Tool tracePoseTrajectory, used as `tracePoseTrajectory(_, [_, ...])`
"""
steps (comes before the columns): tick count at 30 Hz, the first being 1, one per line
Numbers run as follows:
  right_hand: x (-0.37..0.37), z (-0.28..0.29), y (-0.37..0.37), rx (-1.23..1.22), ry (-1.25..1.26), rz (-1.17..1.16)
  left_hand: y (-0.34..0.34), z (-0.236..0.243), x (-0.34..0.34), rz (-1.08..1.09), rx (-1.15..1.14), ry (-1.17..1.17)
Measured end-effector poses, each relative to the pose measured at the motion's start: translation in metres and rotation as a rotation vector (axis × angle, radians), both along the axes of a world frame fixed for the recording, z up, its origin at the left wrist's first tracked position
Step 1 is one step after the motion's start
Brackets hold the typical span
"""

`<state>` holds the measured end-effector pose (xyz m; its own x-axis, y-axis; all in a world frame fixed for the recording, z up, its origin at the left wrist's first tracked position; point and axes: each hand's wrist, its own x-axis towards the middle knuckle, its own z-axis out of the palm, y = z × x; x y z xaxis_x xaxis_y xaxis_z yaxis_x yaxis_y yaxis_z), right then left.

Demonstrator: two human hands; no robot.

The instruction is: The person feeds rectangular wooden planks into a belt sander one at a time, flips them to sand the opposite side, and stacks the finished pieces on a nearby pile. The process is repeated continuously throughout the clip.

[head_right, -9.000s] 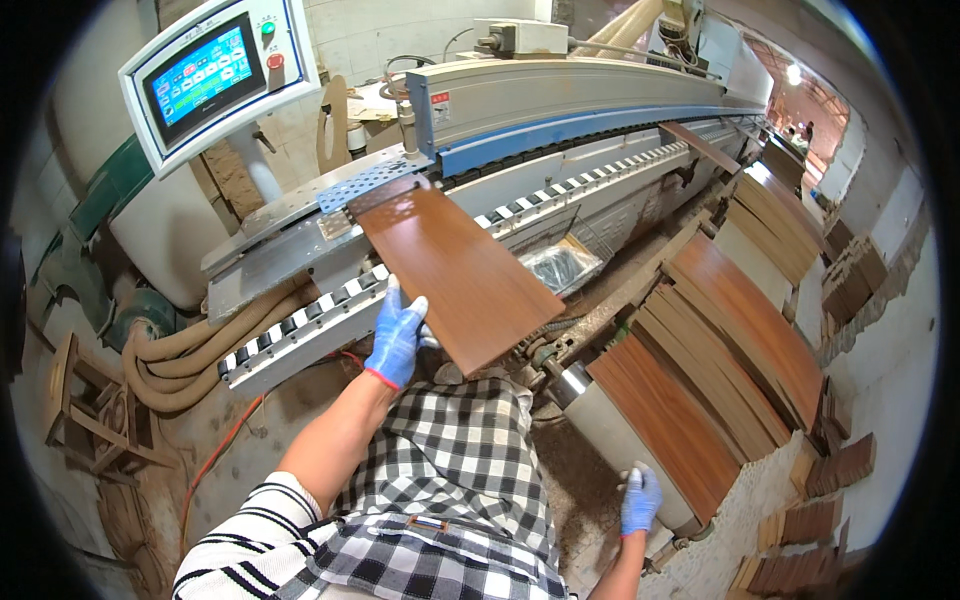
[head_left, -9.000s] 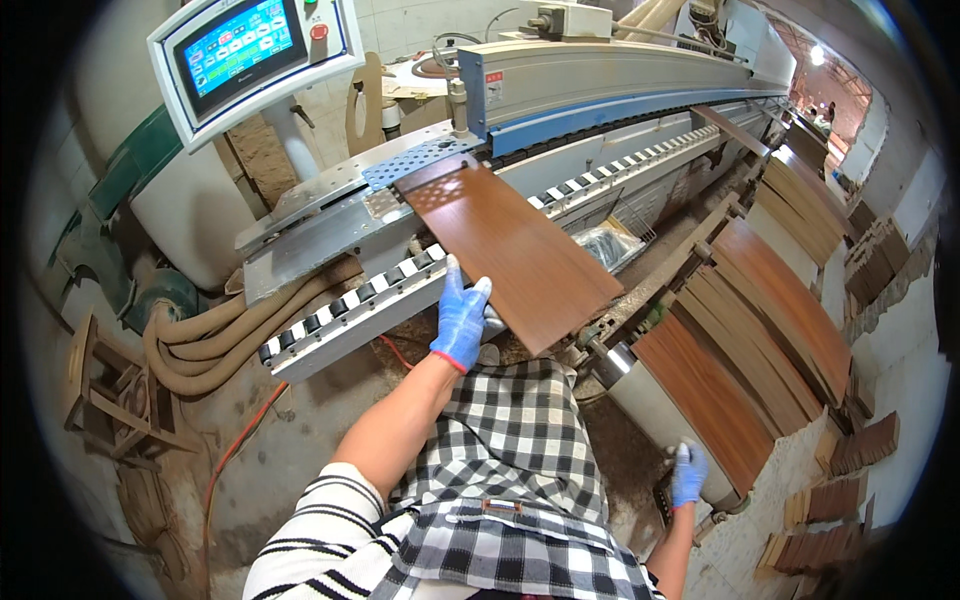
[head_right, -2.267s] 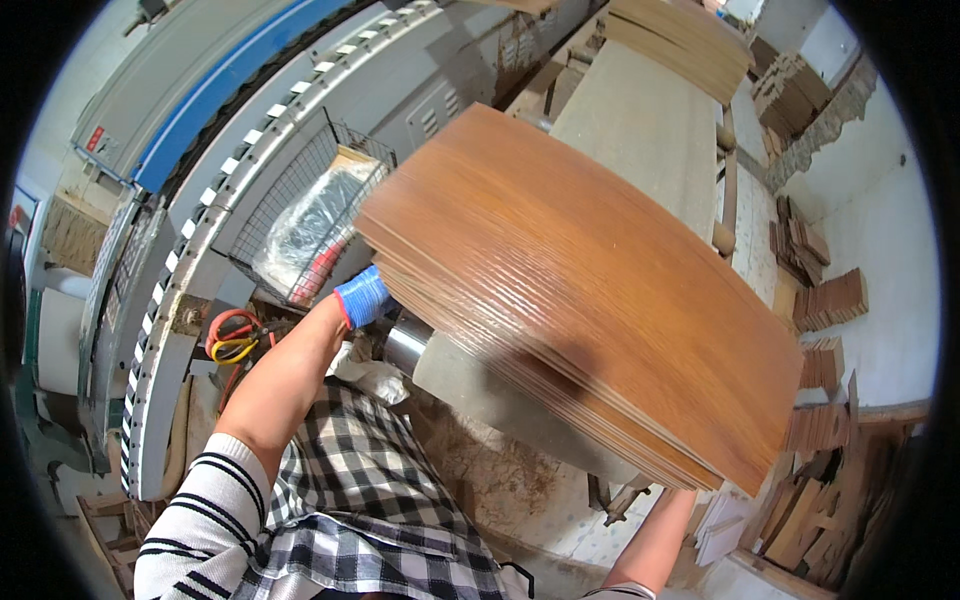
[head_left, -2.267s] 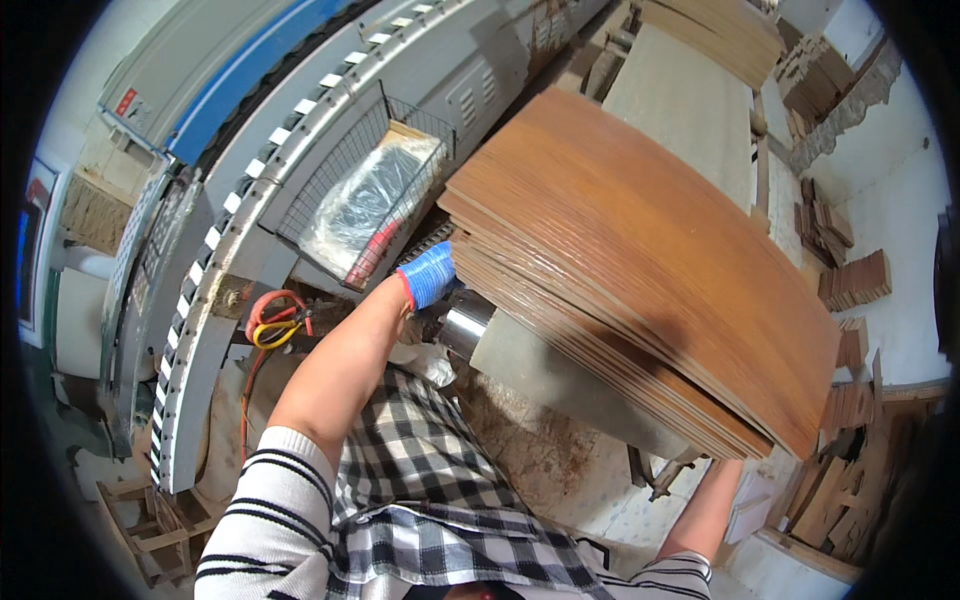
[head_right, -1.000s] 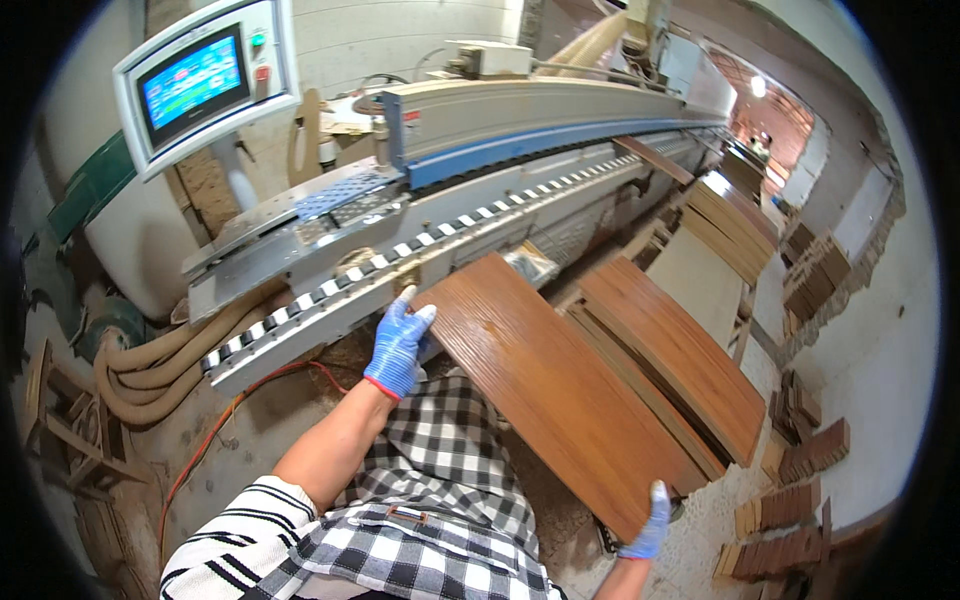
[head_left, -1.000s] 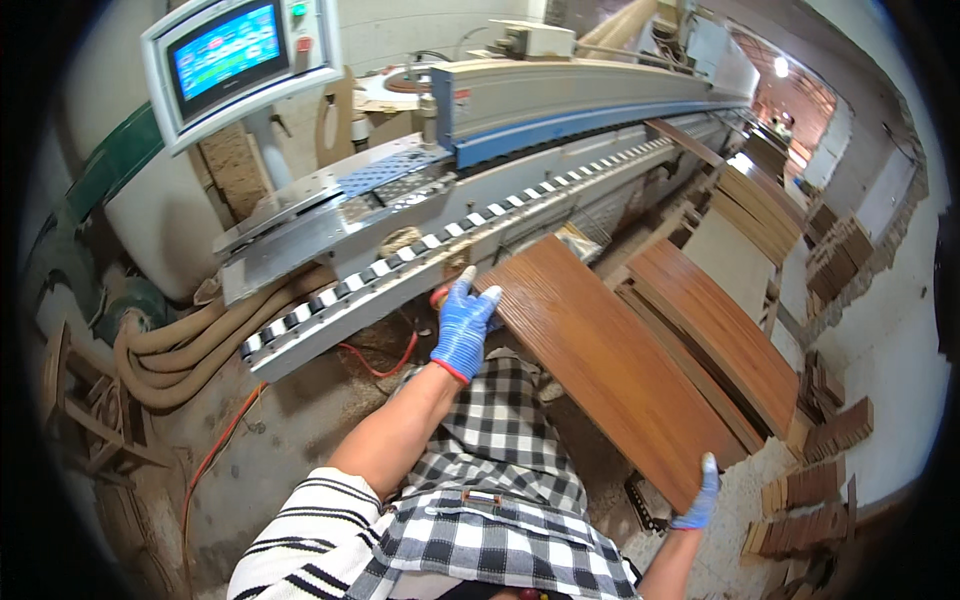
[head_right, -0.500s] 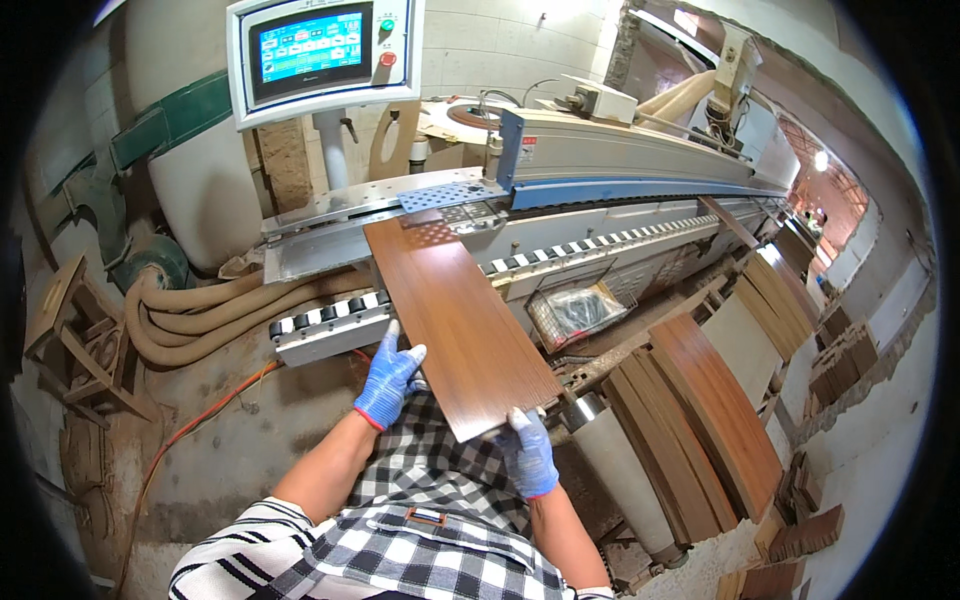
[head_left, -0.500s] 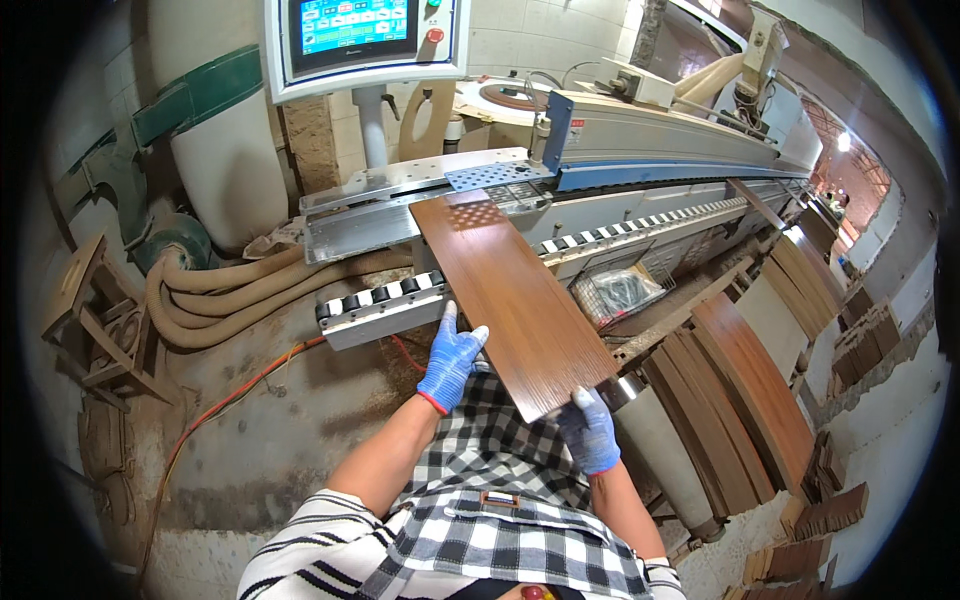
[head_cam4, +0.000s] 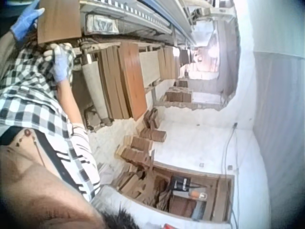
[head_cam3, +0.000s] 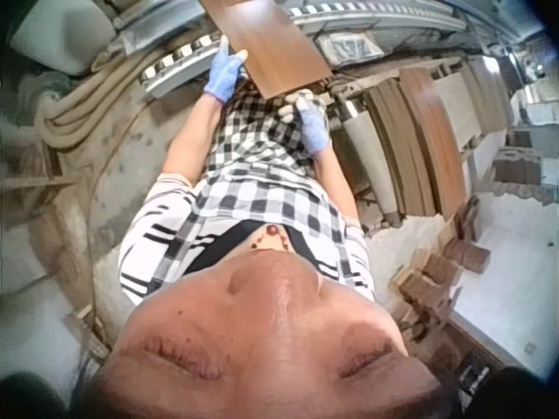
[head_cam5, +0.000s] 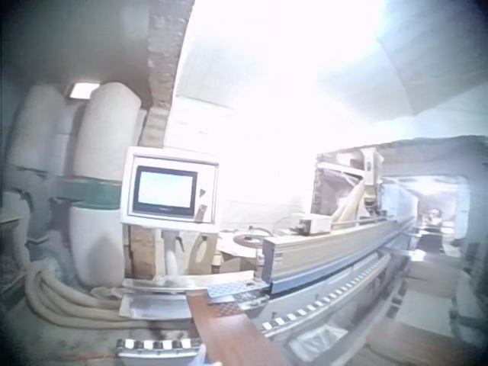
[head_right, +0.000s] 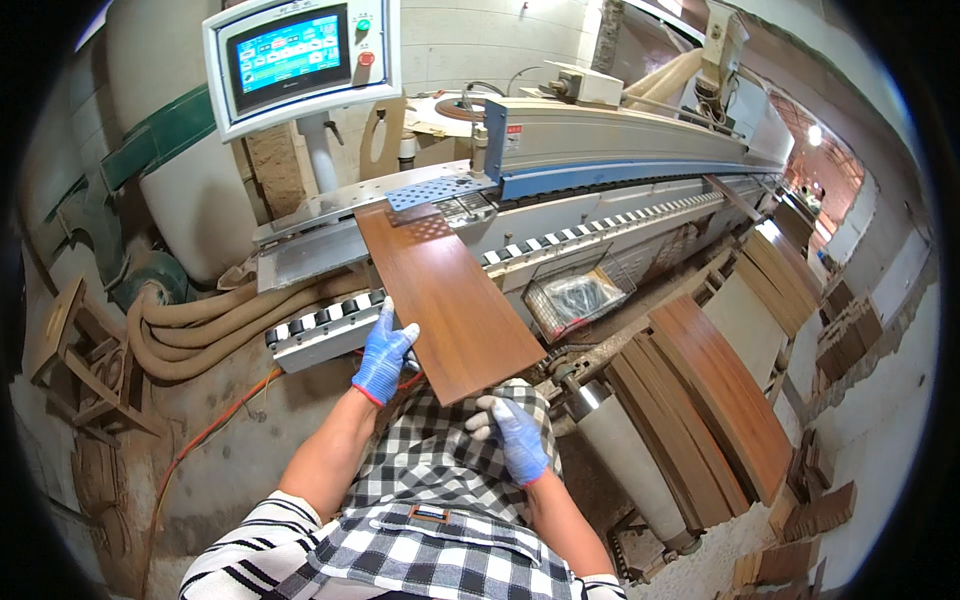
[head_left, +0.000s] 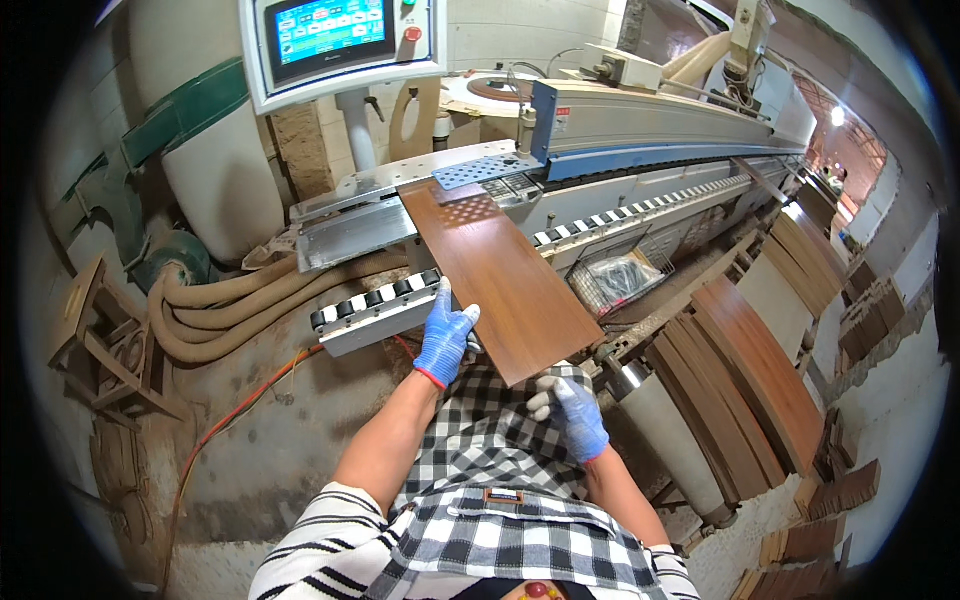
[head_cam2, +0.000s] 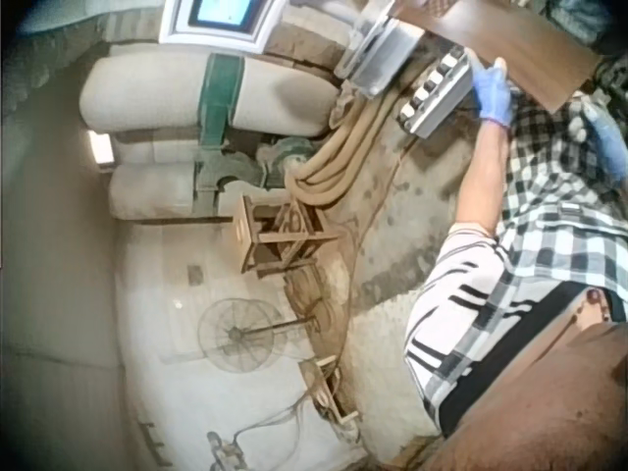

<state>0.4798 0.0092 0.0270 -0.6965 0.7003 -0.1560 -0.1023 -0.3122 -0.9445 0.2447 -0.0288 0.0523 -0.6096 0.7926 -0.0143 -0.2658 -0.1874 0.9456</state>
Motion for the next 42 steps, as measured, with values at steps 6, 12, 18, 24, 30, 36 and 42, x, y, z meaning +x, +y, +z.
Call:
tracePoseTrajectory(6, [0.068,-0.026,0.016,-0.172,0.086,-0.246,0.058,-0.006,0.023,-0.059,0.007,-0.012])
tracePoseTrajectory(12, [0.151,-0.027,0.023,-0.118,0.16,-0.575,0.117,0.007,0.057,-0.105,-0.053,-0.062])
tracePoseTrajectory(18, [0.24,-0.01,0.023,0.272,-0.088,-0.985,0.169,0.002,0.065,-0.24,-0.078,-0.08])
tracePoseTrajectory(24, [0.32,0.019,0.021,0.652,-0.285,-1.593,0.145,0.024,-0.025,0.032,-0.028,0.872])
tracePoseTrajectory(30, [0.395,0.025,0.034,0.338,-0.234,-1.607,0.058,0.005,-0.146,0.332,-0.437,1.483])
tracePoseTrajectory(36, [0.4,0.013,0.054,0.378,-0.258,-1.776,0.032,-0.009,-0.184,0.082,-0.668,1.235])
tracePoseTrajectory(42, [0.365,0.009,0.031,0.32,0.122,-1.715,0.028,-0.024,-0.207,0.008,-0.707,1.242])
